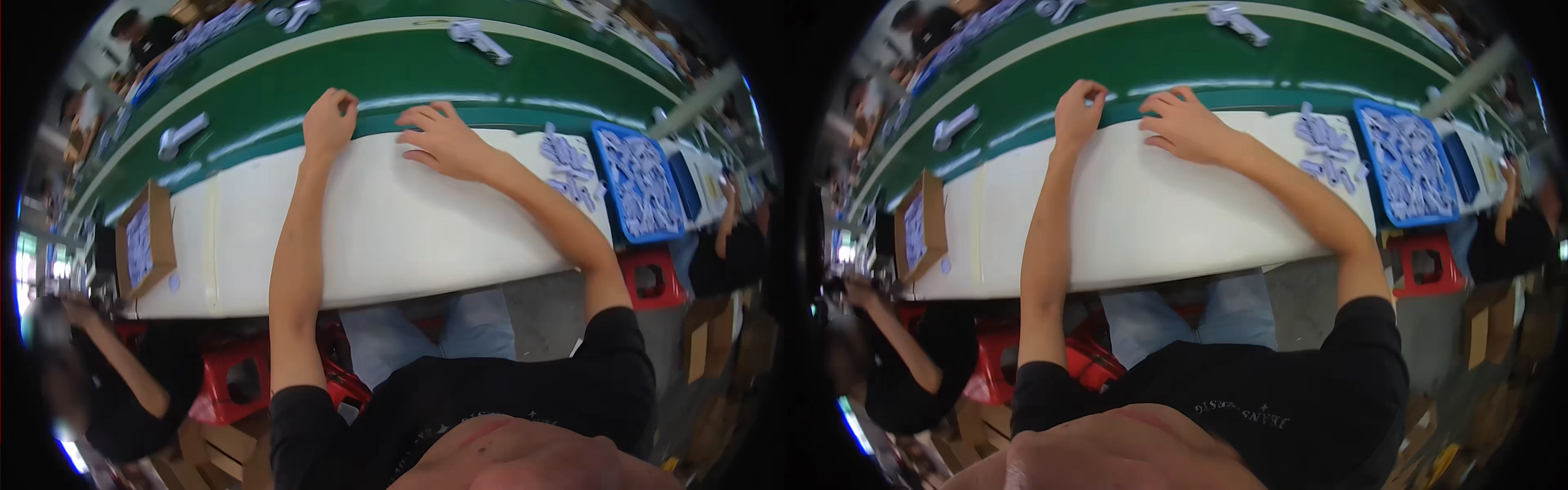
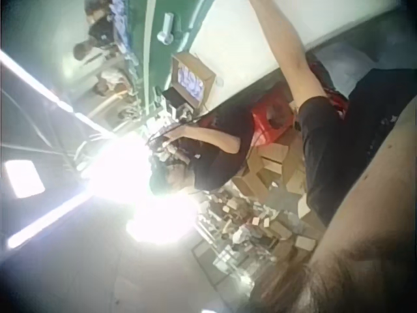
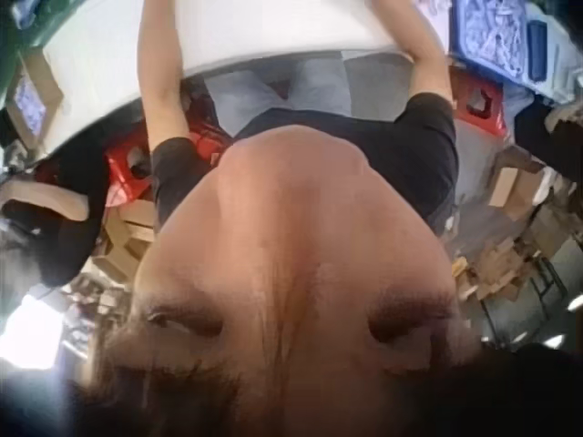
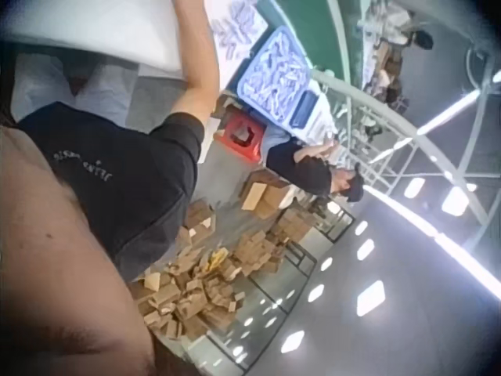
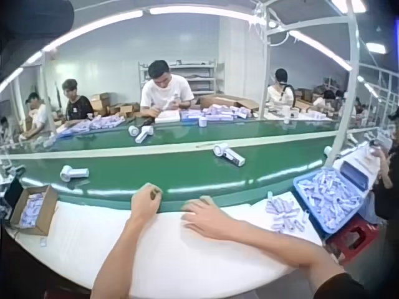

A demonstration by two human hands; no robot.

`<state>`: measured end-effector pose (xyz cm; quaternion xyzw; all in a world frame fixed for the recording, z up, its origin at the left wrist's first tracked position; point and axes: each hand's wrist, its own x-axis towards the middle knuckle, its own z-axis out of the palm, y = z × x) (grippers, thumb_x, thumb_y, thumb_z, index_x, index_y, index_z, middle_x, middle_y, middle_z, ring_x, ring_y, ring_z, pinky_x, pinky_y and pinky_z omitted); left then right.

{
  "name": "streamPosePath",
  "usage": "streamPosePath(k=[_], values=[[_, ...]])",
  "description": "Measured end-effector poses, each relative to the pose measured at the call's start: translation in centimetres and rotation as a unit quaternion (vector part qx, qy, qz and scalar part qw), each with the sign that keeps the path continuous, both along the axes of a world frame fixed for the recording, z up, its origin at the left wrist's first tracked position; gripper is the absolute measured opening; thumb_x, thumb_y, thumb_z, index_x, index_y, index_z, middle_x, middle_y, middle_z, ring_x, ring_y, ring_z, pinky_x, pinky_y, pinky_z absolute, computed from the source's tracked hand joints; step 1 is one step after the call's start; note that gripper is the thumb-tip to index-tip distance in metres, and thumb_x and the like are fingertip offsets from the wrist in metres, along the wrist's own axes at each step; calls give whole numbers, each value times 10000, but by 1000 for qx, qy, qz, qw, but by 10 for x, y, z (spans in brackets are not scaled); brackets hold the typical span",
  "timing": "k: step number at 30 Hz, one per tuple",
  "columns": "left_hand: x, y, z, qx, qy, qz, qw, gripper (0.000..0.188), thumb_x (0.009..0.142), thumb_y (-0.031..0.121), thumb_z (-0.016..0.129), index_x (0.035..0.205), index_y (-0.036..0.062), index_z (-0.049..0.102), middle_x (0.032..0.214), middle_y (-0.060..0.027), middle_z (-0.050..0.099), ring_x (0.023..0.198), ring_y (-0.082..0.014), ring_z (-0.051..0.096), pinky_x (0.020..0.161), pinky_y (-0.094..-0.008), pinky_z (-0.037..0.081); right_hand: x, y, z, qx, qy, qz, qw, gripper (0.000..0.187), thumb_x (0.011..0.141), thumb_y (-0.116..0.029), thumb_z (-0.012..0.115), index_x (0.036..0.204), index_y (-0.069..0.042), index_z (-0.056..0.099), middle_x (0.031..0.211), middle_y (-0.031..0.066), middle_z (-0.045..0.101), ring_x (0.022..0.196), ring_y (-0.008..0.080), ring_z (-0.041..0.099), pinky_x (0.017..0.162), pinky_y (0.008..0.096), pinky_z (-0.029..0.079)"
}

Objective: Assembling small handheld portable fans by attaching handles to fan heads and snapping components together.

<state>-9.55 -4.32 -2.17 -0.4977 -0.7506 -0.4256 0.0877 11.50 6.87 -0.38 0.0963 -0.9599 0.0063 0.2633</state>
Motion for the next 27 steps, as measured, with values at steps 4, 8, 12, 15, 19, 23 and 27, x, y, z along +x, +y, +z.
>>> streamPosePath(k=[4,8,12,15,19,23,27], values=[[-55,-4,21,-40,66,209,975,159,806,188,593,909,87,658,945,-83,638,815,-297,629,727,-375,503,39,-12,17,-31,35,32,998,105,767,-48,682,827,-55,596,832,71,563,870,247,553,779,367,396],[-181,-62,3,-99,123,395,905,268,800,147,589,1065,113,603,1116,-74,598,945,-300,616,786,-409,500,32,-18,24,-58,46,14,997,102,753,-27,689,794,-46,598,753,72,538,765,243,531,696,347,389],[-266,-124,-2,-194,334,478,789,407,779,123,621,1174,132,521,1206,-73,552,1126,-270,538,871,-459,461,33,-14,36,-21,45,-18,999,86,764,-41,674,787,-49,591,751,63,529,763,229,524,698,351,386],[-294,-127,2,-255,378,425,782,430,763,115,642,1174,128,515,1178,-73,563,1177,-253,499,910,-474,433,37,-5,38,-24,62,-53,996,86,762,-23,671,780,-44,589,742,65,528,753,236,523,700,351,388],[-300,-100,3,-410,275,373,785,318,843,116,567,1161,130,552,1177,-65,564,1187,-248,483,920,-456,405,37,12,32,-32,33,-79,996,84,762,-25,671,779,-38,590,736,68,532,746,243,523,707,356,391],[-284,-95,6,-344,320,402,786,444,735,91,655,1162,142,545,1164,-53,576,1133,-260,515,916,-457,409,39,17,26,-44,21,-83,995,82,764,-27,673,785,-37,594,731,71,532,747,248,522,715,361,395],[-243,-102,23,-278,362,390,799,440,706,79,670,1130,154,576,1160,-56,586,1109,-248,532,897,-432,412,38,13,25,-73,18,-82,994,70,780,-45,671,798,-32,604,755,78,556,754,270,524,727,371,400]])
